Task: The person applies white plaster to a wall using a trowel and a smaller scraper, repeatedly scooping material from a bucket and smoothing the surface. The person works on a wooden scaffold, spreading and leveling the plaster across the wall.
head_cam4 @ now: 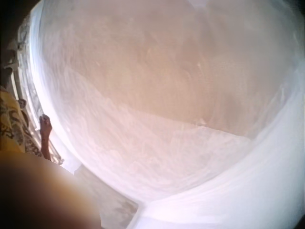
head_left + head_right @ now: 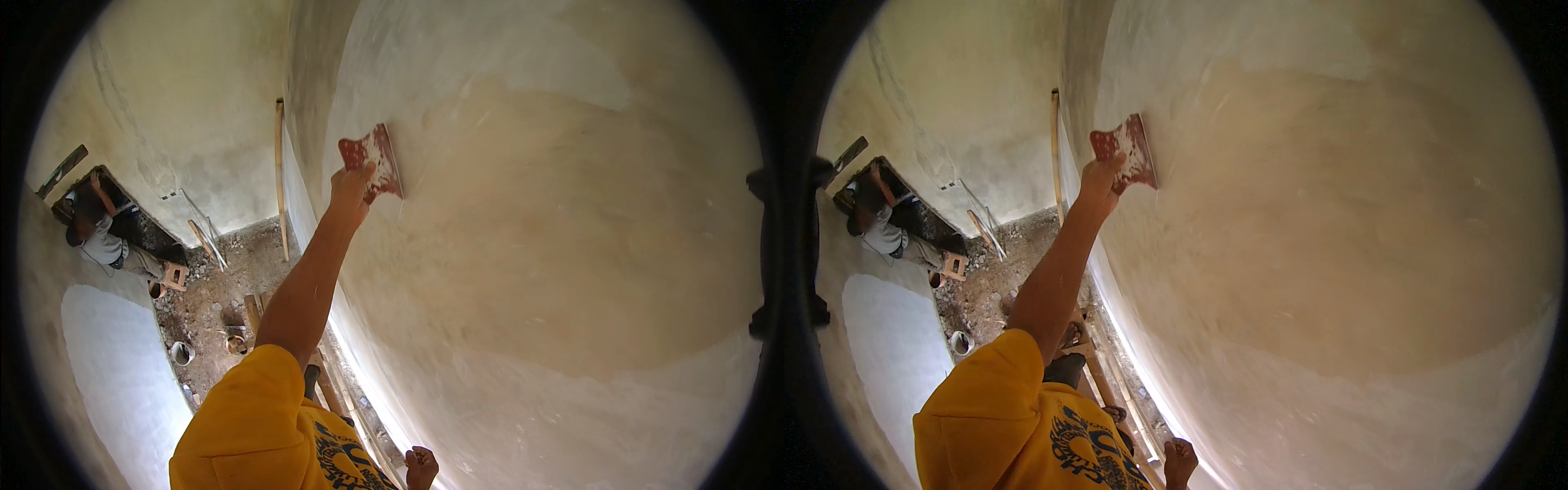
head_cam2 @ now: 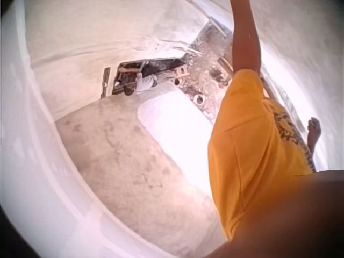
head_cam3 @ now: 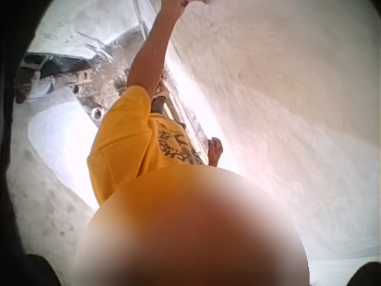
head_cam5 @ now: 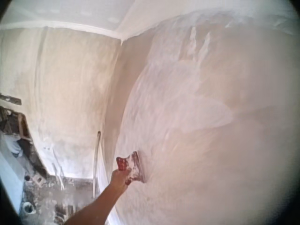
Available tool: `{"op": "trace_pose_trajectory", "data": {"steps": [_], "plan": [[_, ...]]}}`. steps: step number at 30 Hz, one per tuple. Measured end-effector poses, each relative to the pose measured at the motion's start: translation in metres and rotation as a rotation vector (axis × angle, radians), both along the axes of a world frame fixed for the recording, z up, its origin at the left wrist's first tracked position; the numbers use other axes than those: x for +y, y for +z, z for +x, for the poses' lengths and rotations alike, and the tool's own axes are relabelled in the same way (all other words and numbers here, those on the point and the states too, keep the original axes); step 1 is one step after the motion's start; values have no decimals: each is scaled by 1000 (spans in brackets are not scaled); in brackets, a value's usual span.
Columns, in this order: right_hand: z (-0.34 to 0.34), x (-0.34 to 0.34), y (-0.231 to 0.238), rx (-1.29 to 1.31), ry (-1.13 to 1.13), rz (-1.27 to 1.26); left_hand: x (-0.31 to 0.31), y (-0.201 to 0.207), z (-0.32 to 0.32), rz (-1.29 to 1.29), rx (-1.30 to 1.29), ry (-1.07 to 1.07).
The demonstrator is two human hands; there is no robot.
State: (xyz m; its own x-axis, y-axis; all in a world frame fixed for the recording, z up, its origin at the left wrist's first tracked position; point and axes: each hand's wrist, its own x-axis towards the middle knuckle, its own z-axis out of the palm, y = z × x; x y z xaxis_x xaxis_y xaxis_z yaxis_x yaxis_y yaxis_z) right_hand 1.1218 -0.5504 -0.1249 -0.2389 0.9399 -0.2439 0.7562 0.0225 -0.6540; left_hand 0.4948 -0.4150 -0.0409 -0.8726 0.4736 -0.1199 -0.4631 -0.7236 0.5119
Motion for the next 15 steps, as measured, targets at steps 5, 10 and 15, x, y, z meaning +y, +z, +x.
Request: {"op": "trace_pose_trajectory", "data": {"steps": [5,10,15], "plan": [[9,15,-4,143,-49,-1,4,88,-4,-31,139,46],[28,32,-33,292,-174,-88,6,148,44,-279,471,133],[36,38,-44,327,-152,-81,-10,121,158,-613,892,236]]}}
